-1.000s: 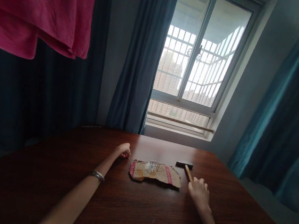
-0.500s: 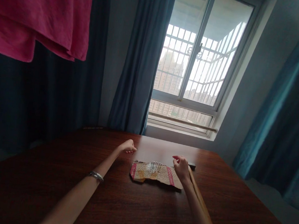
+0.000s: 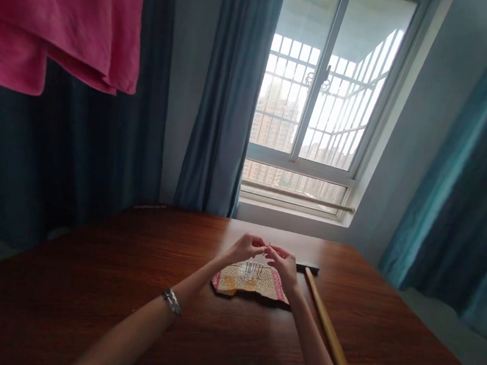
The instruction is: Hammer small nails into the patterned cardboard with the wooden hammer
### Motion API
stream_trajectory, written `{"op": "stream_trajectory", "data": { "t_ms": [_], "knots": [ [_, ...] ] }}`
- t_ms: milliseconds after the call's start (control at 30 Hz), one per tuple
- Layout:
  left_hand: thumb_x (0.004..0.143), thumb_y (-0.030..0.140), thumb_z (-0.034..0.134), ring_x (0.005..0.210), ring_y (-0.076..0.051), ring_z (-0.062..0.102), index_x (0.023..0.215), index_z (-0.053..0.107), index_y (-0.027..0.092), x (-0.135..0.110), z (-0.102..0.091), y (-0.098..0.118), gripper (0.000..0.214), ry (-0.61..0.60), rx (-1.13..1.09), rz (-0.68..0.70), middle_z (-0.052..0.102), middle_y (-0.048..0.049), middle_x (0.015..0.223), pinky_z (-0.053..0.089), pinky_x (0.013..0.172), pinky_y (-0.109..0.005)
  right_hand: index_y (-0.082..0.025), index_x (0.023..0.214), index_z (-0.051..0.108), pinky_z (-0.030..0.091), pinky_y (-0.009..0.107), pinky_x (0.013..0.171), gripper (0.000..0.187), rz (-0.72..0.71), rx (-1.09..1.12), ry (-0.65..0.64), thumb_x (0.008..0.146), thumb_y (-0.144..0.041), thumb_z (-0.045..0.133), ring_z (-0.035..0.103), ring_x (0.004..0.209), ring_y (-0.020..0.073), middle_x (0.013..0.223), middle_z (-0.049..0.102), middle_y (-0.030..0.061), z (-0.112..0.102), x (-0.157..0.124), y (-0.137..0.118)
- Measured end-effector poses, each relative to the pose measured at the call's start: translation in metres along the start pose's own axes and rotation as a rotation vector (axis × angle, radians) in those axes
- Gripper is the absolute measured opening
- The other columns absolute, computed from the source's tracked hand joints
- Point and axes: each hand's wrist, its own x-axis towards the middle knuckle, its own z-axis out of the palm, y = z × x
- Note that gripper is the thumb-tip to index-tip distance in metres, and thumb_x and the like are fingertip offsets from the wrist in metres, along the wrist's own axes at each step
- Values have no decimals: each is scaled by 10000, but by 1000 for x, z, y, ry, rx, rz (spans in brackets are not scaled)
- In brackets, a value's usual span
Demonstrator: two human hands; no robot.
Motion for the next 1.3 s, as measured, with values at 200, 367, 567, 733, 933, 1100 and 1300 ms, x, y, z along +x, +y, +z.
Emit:
{"op": "stream_trajectory", "data": {
  "t_ms": [200,367,567,733,933,1100,1300],
  "knots": [
    [718,393,570,557,-101,516,753,669,103,2,7,0,308,24,85,94,624,-37,631,389,510,-196,-140,884,679,485,270,591,408,11,-40,31,655,-473,626,625,686,179,760,687,83,-13,1,8],
    [710,391,576,657,-130,552,797,672,108,2,9,-9,311,30,97,63,655,-56,740,421,602,-220,-124,812,694,470,260,513,444,24,-182,71,614,-516,629,605,620,174,702,682,81,-30,5,24],
    [733,494,502,679,-159,576,810,650,88,-1,18,-43,440,0,-139,-176,650,-72,724,438,635,-255,-124,739,703,463,272,536,385,-11,-275,11,624,-484,628,605,606,187,663,686,84,-32,2,47],
    [754,522,455,721,-184,598,838,640,69,-1,26,-71,496,72,-338,-298,654,-115,768,447,687,-292,-143,755,705,480,292,618,348,-45,-333,-16,658,-460,600,630,678,208,708,700,84,-25,2,59],
    [730,494,496,700,-177,586,817,658,80,-1,28,-72,453,22,-244,-244,654,-93,744,429,659,-269,-155,766,708,481,304,676,319,-89,-385,-53,687,-435,575,634,714,209,750,706,79,-23,3,65],
    [694,474,550,719,-174,572,833,668,96,-6,25,-51,420,-31,-92,-154,661,-68,762,414,643,-243,-164,782,712,478,296,661,306,-109,-434,-81,706,-421,563,629,702,205,759,706,72,-22,0,64],
    [634,447,627,709,-173,581,838,674,97,-8,29,-52,407,-93,-24,-95,662,-71,754,433,620,-236,-162,791,712,476,272,624,306,-119,-478,-120,720,-414,552,623,682,193,734,704,63,-22,-3,61]
  ]
}}
